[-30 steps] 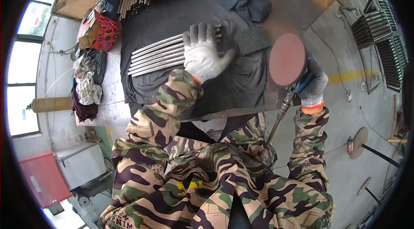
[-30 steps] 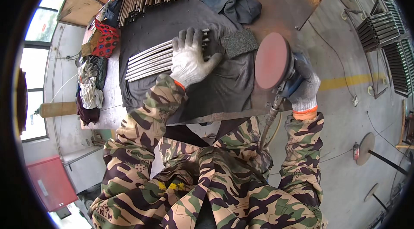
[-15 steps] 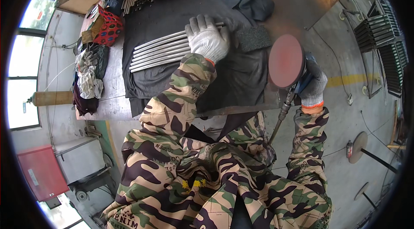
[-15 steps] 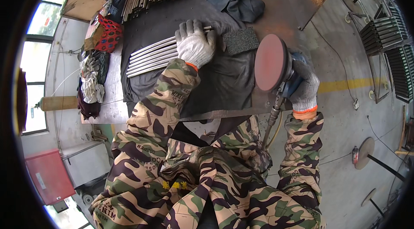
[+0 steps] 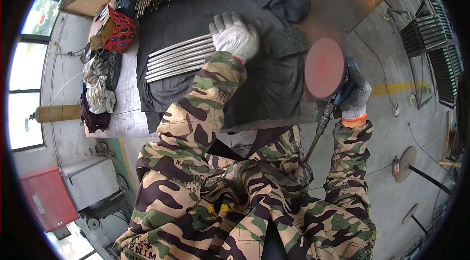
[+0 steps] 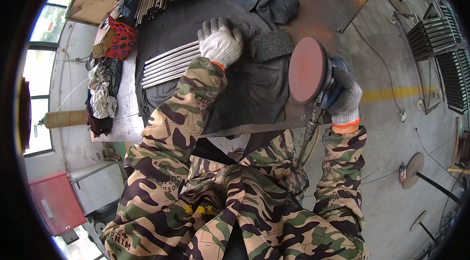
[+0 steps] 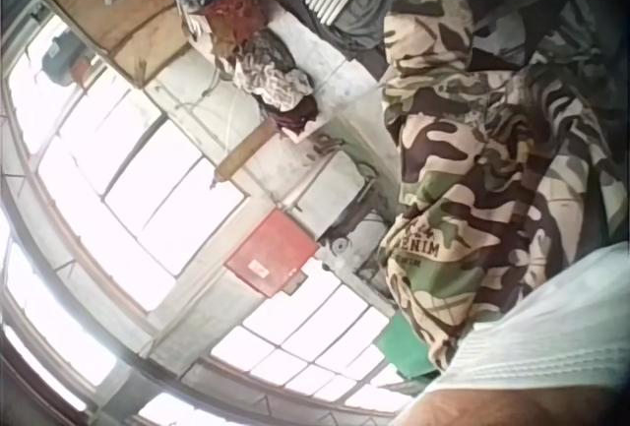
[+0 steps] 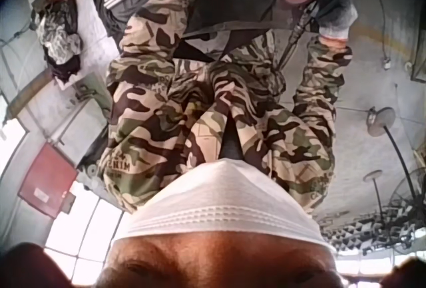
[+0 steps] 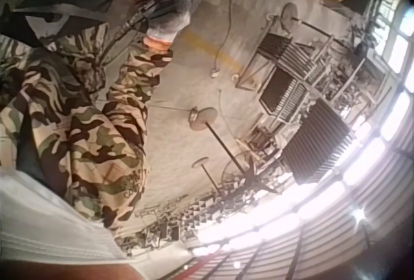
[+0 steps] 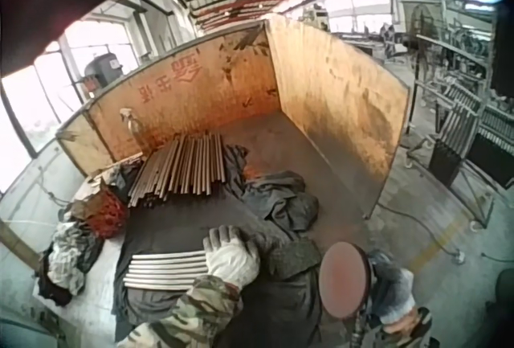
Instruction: Grind and smooth the surface of a bundle of metal tubes using an angle grinder.
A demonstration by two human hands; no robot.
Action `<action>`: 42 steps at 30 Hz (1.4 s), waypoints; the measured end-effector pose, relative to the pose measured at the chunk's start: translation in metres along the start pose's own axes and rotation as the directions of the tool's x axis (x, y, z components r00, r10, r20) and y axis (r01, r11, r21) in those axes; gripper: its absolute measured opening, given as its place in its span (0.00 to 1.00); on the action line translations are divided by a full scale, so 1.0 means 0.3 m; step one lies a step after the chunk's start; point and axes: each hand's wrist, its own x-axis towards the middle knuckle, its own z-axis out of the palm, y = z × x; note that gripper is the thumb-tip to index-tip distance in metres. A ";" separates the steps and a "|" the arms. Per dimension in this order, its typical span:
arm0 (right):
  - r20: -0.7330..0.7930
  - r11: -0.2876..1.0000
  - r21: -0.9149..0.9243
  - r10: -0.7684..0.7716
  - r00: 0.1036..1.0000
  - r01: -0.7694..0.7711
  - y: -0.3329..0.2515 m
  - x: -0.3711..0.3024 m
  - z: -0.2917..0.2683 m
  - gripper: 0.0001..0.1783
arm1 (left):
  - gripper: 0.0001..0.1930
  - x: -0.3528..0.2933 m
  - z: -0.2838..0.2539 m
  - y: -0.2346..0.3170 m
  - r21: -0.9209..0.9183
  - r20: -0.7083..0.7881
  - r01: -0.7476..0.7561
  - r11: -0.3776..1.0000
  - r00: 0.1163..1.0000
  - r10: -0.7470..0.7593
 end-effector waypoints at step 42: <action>0.337 0.668 -0.729 0.155 0.929 0.153 -0.129 0.102 0.736 0.27 | 0.33 -0.287 -0.236 -0.912 -0.117 0.163 -0.125 0.985 0.976 0.143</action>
